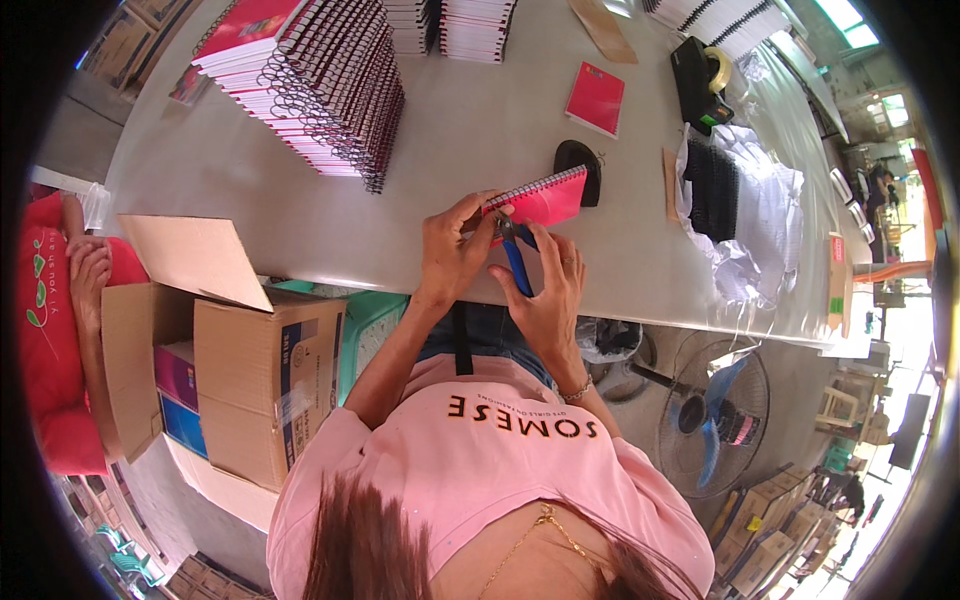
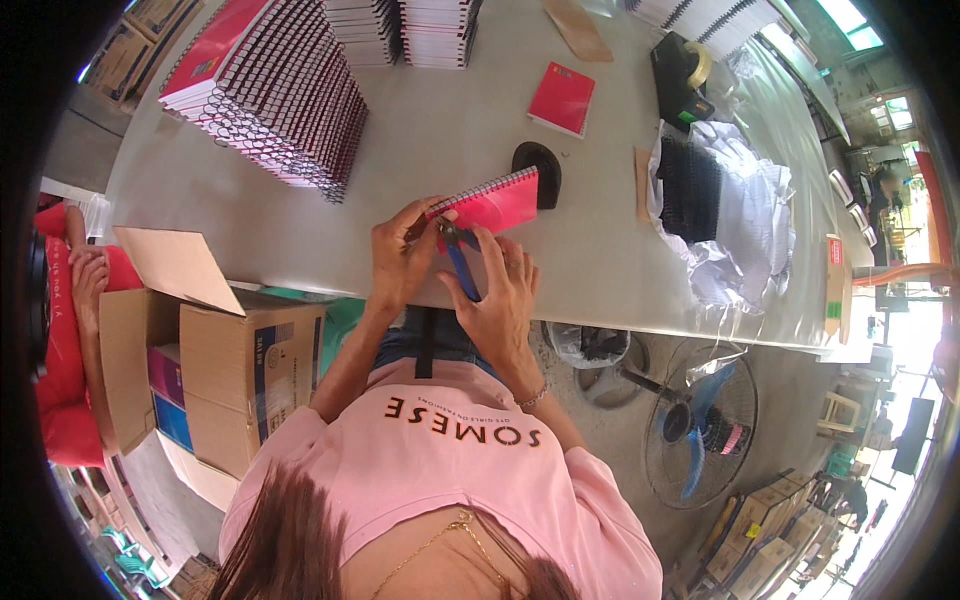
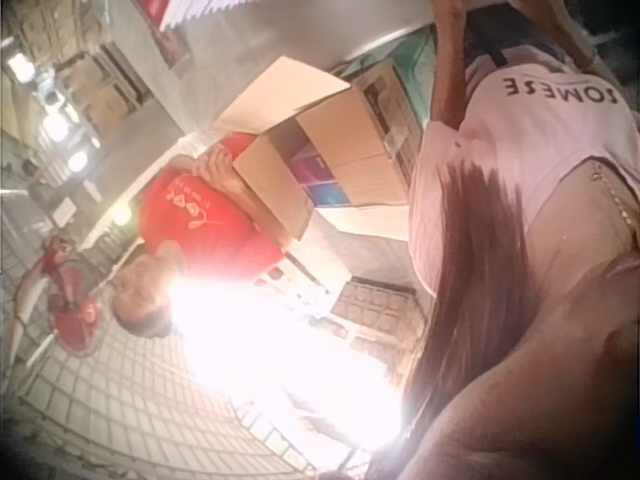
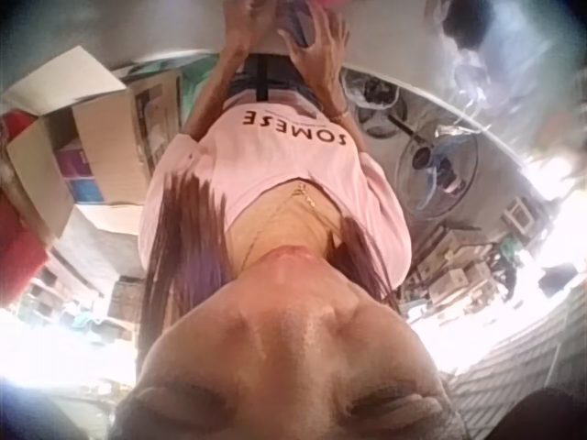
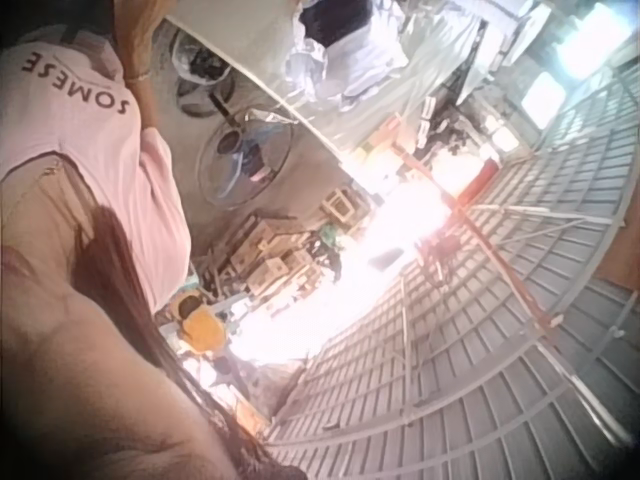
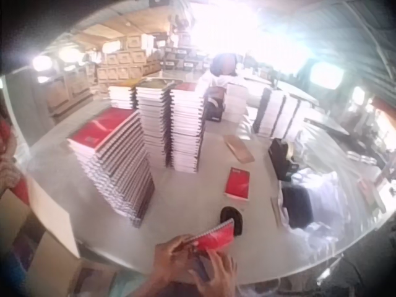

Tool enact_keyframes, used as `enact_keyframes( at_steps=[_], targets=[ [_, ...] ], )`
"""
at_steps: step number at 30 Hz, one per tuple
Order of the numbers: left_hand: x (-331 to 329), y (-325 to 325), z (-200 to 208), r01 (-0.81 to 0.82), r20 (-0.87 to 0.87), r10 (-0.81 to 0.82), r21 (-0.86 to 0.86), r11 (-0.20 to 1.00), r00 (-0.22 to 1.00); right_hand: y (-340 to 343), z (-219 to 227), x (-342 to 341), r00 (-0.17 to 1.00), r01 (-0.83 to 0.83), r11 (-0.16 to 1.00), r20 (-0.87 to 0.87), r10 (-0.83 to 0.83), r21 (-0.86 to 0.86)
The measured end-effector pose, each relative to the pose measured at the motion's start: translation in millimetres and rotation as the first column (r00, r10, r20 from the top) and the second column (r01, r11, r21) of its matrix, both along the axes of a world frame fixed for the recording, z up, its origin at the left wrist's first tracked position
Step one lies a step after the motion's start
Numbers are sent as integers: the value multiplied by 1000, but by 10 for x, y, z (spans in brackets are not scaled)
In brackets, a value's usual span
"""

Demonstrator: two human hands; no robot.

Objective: The person assembles spiral-bound notebooks by inserting a black plastic coil into the punched holes of pink covers. They use pliers to secure the coil ends and stack the finished notebooks on the table. A coworker is visible in the background handling other items.

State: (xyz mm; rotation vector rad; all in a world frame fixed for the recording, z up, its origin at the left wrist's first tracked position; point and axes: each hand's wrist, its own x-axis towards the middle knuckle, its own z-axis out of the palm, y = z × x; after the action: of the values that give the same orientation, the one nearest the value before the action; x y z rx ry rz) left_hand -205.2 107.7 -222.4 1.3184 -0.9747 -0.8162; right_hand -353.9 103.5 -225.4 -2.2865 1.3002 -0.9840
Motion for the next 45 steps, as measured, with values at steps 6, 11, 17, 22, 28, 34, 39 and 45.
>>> enact_keyframes(
  at_steps=[6, 11, 17, 22, 28, 34, 39, 45],
  targets=[
    [-1, 13, -29, -24, 83, 26, -27, 999, 996, 19, 42, 5, 1000, 18, 999, -20, -19, -40],
    [1, 20, 11, -24, 136, 27, -28, 999, 990, 34, 63, -15, 999, 32, 999, -23, -33, -39],
    [-21, 26, 15, -37, 101, 38, -12, 999, 994, 66, 41, -5, 998, 45, 998, -29, -47, -50],
    [-1, 22, 11, -37, 218, 34, 10, 999, 975, 83, 35, 5, 998, 60, 997, -22, -61, -49],
    [-9, 27, -88, -79, 303, 79, -13, 997, 950, 88, 70, -1, 999, 50, 998, 0, -50, -41],
    [-24, 40, -30, -86, 302, 83, -5, 996, 950, 85, 158, -10, 999, 34, 999, 6, -34, -30],
    [-8, 43, -78, -81, 353, 102, -75, 994, 930, 15, 318, -62, 993, -90, 988, 93, 79, 124],
    [-28, 75, -70, -78, 345, 83, -28, 997, 935, -180, 487, -242, 929, -332, 484, 369, 20, 810]
  ],
)
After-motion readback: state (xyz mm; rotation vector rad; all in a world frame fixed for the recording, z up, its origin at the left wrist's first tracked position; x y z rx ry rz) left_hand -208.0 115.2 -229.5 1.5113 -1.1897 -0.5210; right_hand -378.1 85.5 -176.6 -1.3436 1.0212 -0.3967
